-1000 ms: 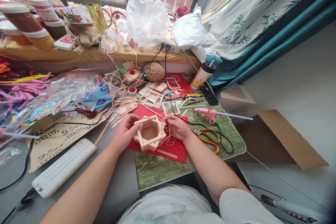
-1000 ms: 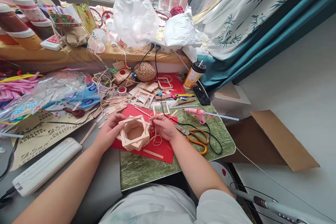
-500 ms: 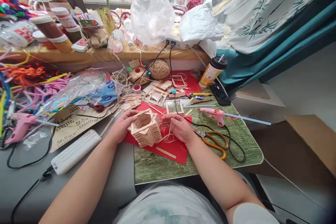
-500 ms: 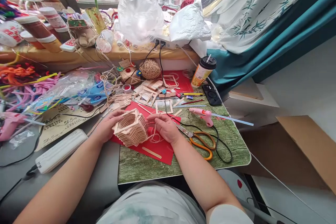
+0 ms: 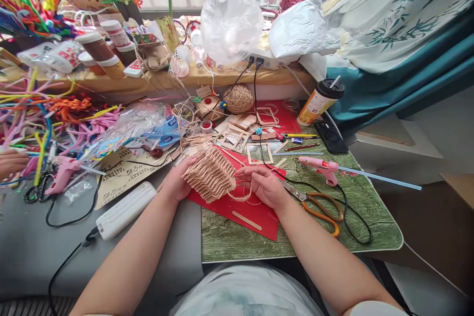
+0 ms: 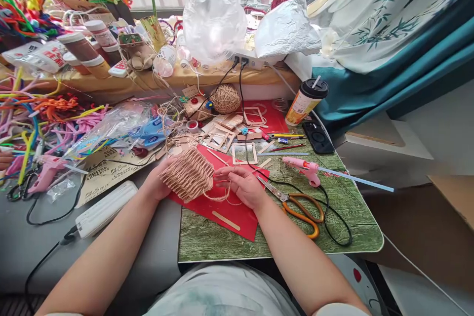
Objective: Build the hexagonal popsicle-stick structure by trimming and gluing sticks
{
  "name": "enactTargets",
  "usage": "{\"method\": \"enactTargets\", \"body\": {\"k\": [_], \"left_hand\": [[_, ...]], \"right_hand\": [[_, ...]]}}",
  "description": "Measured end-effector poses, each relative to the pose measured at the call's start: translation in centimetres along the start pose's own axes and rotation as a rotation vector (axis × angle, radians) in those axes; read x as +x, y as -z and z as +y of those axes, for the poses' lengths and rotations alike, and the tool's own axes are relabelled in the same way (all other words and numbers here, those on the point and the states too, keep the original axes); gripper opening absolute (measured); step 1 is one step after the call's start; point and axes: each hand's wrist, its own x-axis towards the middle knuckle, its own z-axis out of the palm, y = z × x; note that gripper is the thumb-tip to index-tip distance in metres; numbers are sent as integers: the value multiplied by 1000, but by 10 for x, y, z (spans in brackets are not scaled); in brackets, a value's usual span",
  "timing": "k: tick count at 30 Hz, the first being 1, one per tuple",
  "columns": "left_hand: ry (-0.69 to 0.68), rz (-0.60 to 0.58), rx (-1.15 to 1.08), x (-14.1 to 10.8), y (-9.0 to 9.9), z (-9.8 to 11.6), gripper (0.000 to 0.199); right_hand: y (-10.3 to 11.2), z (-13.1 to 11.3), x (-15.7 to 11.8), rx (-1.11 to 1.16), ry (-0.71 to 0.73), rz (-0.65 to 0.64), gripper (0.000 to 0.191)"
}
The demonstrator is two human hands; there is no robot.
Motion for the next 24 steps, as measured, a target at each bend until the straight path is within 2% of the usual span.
{"method": "enactTargets", "body": {"k": [9,13,18,21,24], "left_hand": [[-11,-26,-115,-13,-24,1,42],[58,-36,-142,-15,-21,-8,40],[138,-109,-160,-14,-15,-14,43],[108,-116,-132,-15,-15,-12,48],[15,-78,-112,-18,-15,-12,52]], "right_hand": [[-4,-2,-6,65,32,-19,18],[-1,-2,-5,95,27,36,21],[-1,-4,-4,109,33,36,17],[-2,-6,-2,99,26,52,19],[-2,-7,-1,103,21,55,19]]}}
